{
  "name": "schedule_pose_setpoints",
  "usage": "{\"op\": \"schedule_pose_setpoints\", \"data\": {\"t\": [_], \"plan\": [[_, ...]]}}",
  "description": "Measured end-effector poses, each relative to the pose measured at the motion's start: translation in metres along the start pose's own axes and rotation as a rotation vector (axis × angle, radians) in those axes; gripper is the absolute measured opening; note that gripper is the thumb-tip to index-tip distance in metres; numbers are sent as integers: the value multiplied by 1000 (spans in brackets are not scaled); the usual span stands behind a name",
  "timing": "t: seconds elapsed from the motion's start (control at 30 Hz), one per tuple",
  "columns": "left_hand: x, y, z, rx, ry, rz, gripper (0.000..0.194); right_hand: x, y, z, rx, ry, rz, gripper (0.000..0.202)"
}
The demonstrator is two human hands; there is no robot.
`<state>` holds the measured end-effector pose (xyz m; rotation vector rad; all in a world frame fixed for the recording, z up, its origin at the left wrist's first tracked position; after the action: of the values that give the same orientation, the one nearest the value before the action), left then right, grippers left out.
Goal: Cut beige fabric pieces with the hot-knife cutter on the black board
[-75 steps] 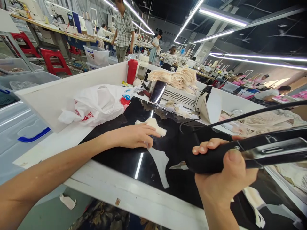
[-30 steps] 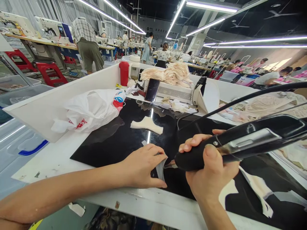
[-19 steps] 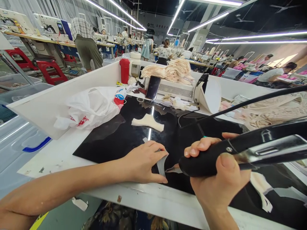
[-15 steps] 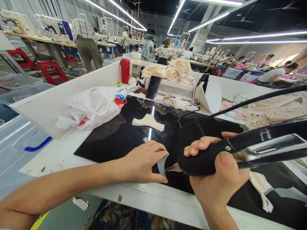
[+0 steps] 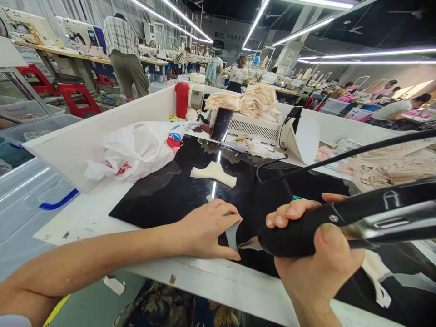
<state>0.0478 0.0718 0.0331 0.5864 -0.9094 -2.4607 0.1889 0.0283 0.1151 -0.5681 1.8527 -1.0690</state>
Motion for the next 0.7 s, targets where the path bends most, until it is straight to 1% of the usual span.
{"op": "schedule_pose_setpoints", "data": {"t": [0.2, 0.3, 0.37, 0.47, 0.5, 0.53, 0.6, 0.7], "plan": [[1, 1, 0, -12, 16, -14, 72, 2, 0, -1, 14, -12, 4, 36], [2, 1, 5, 15, 36, -34, 71, -1, 0, 3, 22, -17, 9, 39], [1, 0, 9, 27, 55, -64, 58, -5, 1, 8, 44, -10, 18, 41], [0, 2, 14, 6, 76, -125, 21, -15, 3, 22, 104, 32, 32, 43], [-1, 3, 14, 2, 81, -142, 13, -19, 3, 28, 128, 60, 42, 43], [-1, 4, 14, 2, 79, -156, 13, -23, 4, 34, 150, 93, 50, 44], [-1, 7, 12, 15, 63, -177, 19, -30, 6, 44, 183, 163, 63, 46], [0, 12, 7, 52, 24, -216, 19, -36, 7, 47, 179, 212, 66, 45]]}}
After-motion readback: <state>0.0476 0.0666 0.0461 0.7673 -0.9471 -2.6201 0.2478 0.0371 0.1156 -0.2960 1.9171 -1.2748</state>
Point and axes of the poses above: each hand's wrist, its own x-axis away from the middle knuckle, its own z-axis out of the back of the hand, y = z × x, the point moved 7 cm from there along -x, towards the middle knuckle, and after that the axes turned 12 degrees about x, right-handed, at the moved point
